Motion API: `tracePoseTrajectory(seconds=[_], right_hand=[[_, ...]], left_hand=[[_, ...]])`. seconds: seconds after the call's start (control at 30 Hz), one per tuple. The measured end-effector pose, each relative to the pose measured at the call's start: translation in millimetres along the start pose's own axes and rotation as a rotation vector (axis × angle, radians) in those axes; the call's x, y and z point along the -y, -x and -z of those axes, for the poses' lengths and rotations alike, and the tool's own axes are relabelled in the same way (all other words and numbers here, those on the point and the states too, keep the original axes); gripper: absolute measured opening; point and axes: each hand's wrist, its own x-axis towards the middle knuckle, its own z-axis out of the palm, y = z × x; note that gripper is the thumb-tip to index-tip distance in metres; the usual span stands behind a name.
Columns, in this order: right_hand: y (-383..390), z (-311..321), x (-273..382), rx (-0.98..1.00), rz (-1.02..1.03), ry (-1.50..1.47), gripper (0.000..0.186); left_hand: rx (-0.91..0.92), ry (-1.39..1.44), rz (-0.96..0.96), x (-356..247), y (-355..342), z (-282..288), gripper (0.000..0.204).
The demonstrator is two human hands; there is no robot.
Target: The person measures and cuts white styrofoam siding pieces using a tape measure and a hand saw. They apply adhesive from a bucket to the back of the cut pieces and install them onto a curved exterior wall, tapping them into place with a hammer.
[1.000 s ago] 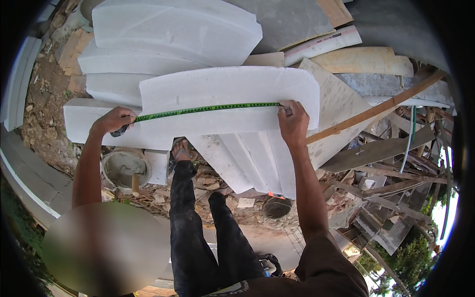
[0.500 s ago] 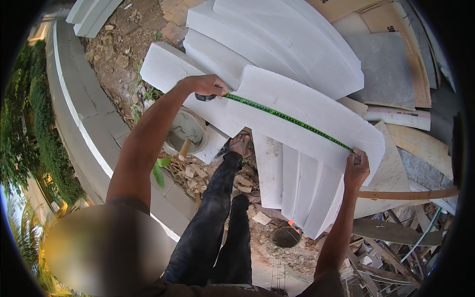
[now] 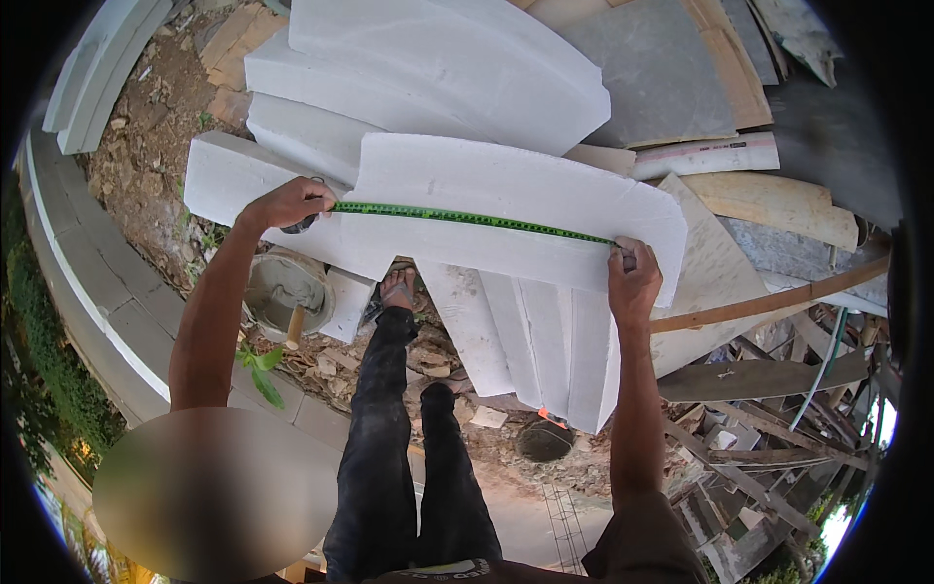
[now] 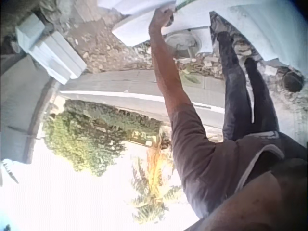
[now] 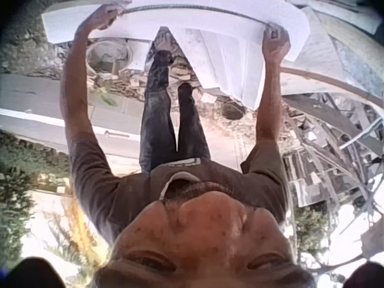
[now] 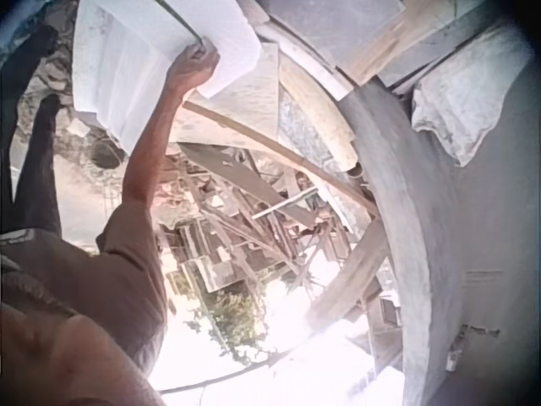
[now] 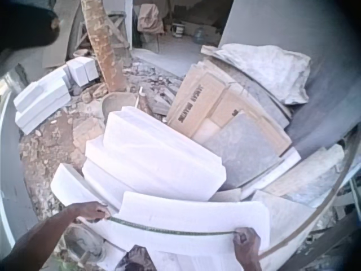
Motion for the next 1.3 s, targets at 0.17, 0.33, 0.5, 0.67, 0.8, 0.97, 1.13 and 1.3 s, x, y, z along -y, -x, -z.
tracePoseTrajectory(seconds=[0.17, 0.33, 0.5, 0.67, 0.8, 0.97, 1.13, 1.3], right_hand=[[3.9, 4.3, -13.9, 0.003, -0.014, 0.042, 0.018], [-1.8, -1.0, -17.6, -0.036, -0.024, -0.015, 0.019], [-30.0, -6.0, -20.0, -0.101, 0.012, 0.052, 0.02], [-42.2, -15.1, -15.1, -0.114, 0.01, 0.063, 0.018], [-47.0, -20.3, -19.2, -0.12, -0.07, 0.055, 0.02], [-48.7, -23.5, -17.5, -0.145, -0.098, 0.031, 0.023], [-59.7, -25.2, -10.8, -0.138, -0.077, 0.076, 0.02], [-65.0, -29.5, -6.5, -0.145, -0.12, 0.01, 0.02]], left_hand=[[0.06, -0.022, -0.018, -15.1, -22.0, 18.4, 0.028], [0.111, -0.009, -0.018, -3.7, -37.8, 31.9, 0.028], [0.041, 0.003, -0.012, -16.0, -49.3, 42.3, 0.027], [0.036, -0.039, -0.033, -15.9, -56.4, 56.8, 0.026], [0.05, -0.083, -0.047, -19.1, -63.5, 64.1, 0.024], [0.042, -0.151, -0.046, -27.8, -75.3, 69.2, 0.024], [0.04, -0.113, -0.084, -23.4, -84.1, 76.9, 0.028], [0.038, -0.073, -0.049, -21.2, -83.5, 78.5, 0.029]])
